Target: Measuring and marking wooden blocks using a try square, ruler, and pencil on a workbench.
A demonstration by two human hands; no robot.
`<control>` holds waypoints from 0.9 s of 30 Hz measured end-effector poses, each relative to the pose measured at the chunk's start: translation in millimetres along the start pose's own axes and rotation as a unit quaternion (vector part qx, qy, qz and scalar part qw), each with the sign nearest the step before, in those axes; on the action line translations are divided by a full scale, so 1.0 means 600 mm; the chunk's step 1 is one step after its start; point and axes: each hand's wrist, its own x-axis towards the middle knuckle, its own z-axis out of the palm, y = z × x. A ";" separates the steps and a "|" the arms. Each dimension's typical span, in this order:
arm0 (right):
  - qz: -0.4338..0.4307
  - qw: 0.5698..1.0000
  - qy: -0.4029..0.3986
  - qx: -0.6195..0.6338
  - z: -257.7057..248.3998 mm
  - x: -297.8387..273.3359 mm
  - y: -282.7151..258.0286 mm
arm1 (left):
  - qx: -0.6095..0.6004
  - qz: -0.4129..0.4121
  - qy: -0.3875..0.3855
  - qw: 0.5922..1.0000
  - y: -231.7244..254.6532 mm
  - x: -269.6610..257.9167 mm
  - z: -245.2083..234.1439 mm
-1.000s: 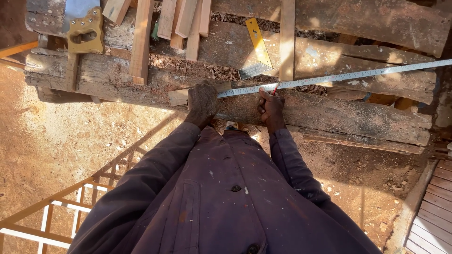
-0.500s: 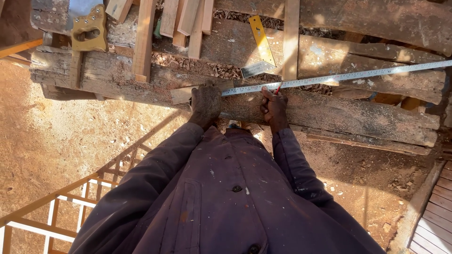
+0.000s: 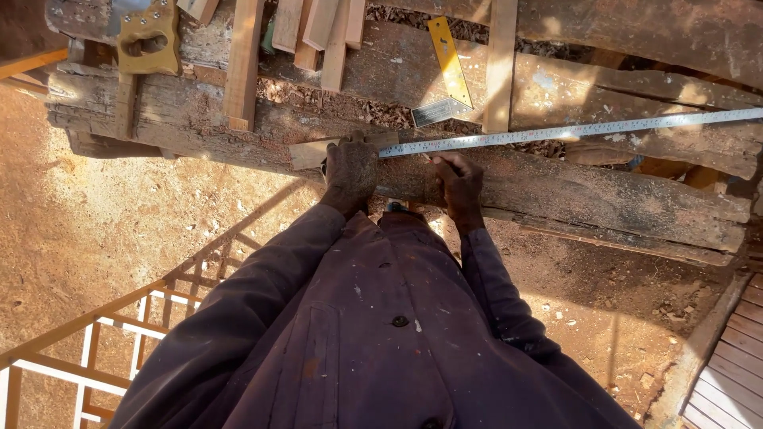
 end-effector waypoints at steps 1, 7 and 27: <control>0.001 1.000 0.000 0.000 0.006 0.000 -0.003 | 0.000 0.000 -0.001 1.000 0.000 -0.002 -0.006; 0.030 0.995 -0.044 0.084 0.032 -0.004 -0.012 | 0.017 0.007 0.013 1.000 0.003 -0.013 -0.021; 0.106 0.976 -0.066 0.180 0.055 -0.009 -0.003 | -0.014 -0.003 0.018 1.000 -0.006 0.014 0.040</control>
